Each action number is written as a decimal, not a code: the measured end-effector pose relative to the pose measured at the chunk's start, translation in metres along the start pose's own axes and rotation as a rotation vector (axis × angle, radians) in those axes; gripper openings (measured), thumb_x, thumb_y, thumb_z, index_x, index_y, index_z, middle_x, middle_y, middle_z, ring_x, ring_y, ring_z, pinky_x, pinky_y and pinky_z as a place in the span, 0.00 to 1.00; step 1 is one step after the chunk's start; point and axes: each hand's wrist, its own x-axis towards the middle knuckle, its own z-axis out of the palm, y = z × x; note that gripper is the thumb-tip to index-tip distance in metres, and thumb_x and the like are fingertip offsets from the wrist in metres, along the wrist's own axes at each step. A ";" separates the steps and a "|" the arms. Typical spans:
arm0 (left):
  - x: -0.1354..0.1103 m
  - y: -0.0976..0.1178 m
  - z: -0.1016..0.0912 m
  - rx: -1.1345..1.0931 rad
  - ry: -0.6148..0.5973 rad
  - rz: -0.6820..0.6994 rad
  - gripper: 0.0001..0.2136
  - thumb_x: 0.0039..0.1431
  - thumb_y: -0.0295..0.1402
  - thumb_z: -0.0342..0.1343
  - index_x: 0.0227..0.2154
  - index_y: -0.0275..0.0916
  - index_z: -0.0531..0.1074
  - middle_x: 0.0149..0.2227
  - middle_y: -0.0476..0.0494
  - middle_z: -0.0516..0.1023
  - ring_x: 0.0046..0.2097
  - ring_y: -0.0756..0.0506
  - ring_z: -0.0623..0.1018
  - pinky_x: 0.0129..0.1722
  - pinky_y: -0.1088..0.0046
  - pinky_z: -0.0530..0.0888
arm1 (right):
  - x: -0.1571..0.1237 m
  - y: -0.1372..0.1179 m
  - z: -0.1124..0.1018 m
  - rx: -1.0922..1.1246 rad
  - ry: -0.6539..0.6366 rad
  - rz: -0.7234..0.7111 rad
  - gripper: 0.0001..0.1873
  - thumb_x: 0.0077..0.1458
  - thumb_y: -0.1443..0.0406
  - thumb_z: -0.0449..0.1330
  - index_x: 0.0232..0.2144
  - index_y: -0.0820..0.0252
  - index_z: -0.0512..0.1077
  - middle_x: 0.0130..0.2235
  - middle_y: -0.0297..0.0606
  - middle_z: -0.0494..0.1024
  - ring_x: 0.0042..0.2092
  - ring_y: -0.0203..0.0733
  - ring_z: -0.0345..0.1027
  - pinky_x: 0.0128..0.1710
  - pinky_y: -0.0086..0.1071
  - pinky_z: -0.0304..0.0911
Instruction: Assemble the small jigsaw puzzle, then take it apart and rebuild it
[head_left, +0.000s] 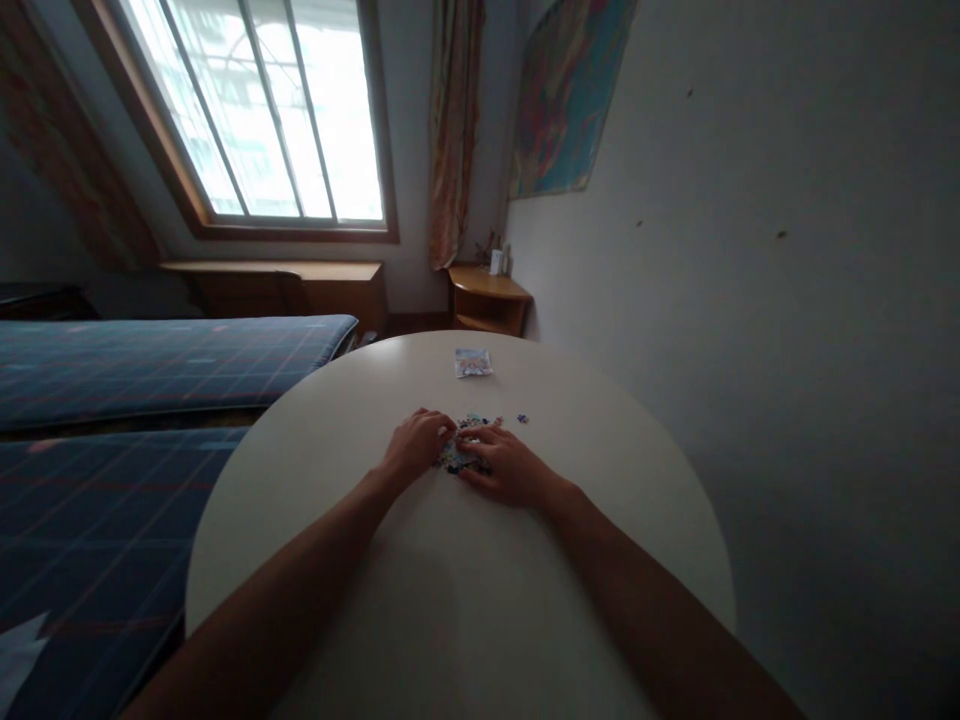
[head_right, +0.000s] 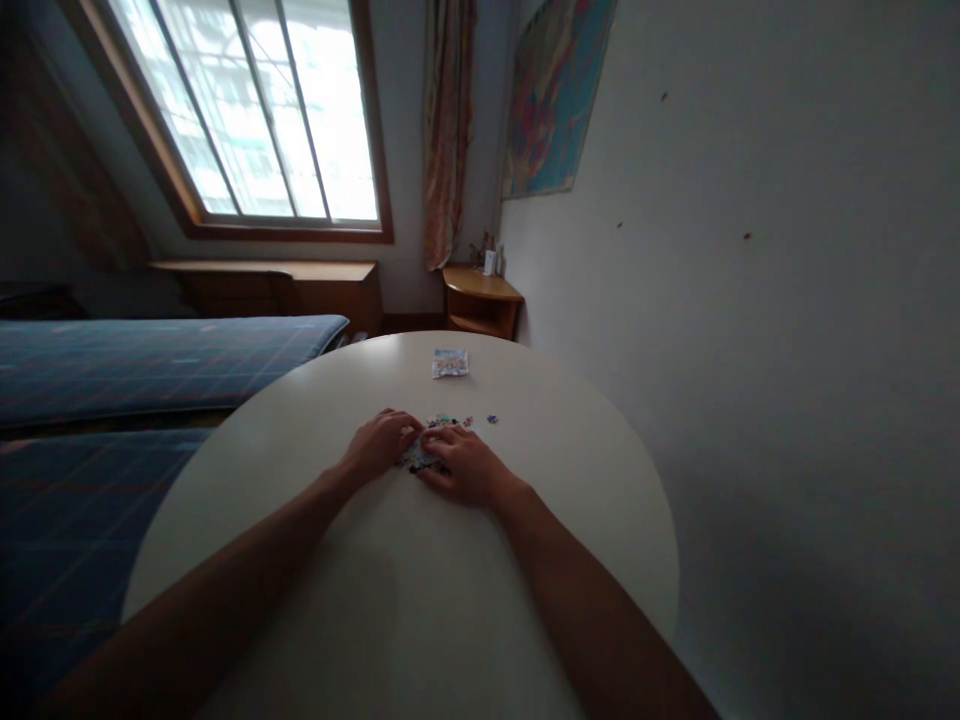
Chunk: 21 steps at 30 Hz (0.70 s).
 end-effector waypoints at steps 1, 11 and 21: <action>0.000 -0.001 0.001 -0.008 0.004 -0.005 0.09 0.61 0.30 0.54 0.39 0.44 0.78 0.44 0.44 0.80 0.49 0.41 0.75 0.48 0.68 0.71 | 0.000 0.000 0.000 0.021 0.002 -0.001 0.19 0.59 0.58 0.59 0.51 0.58 0.73 0.56 0.45 0.72 0.57 0.48 0.64 0.61 0.44 0.53; 0.006 -0.012 0.010 -0.110 0.024 0.014 0.09 0.58 0.27 0.56 0.40 0.41 0.78 0.42 0.45 0.80 0.43 0.46 0.77 0.46 0.72 0.71 | -0.001 0.003 -0.003 0.175 0.028 -0.138 0.14 0.55 0.61 0.63 0.45 0.56 0.75 0.47 0.42 0.79 0.52 0.46 0.70 0.57 0.40 0.59; 0.005 -0.003 0.001 -0.134 -0.003 0.060 0.09 0.57 0.25 0.54 0.36 0.39 0.79 0.35 0.45 0.82 0.36 0.47 0.78 0.38 0.75 0.71 | -0.002 0.023 0.006 -0.004 0.087 0.089 0.20 0.58 0.57 0.60 0.50 0.57 0.74 0.57 0.46 0.72 0.59 0.50 0.62 0.60 0.47 0.55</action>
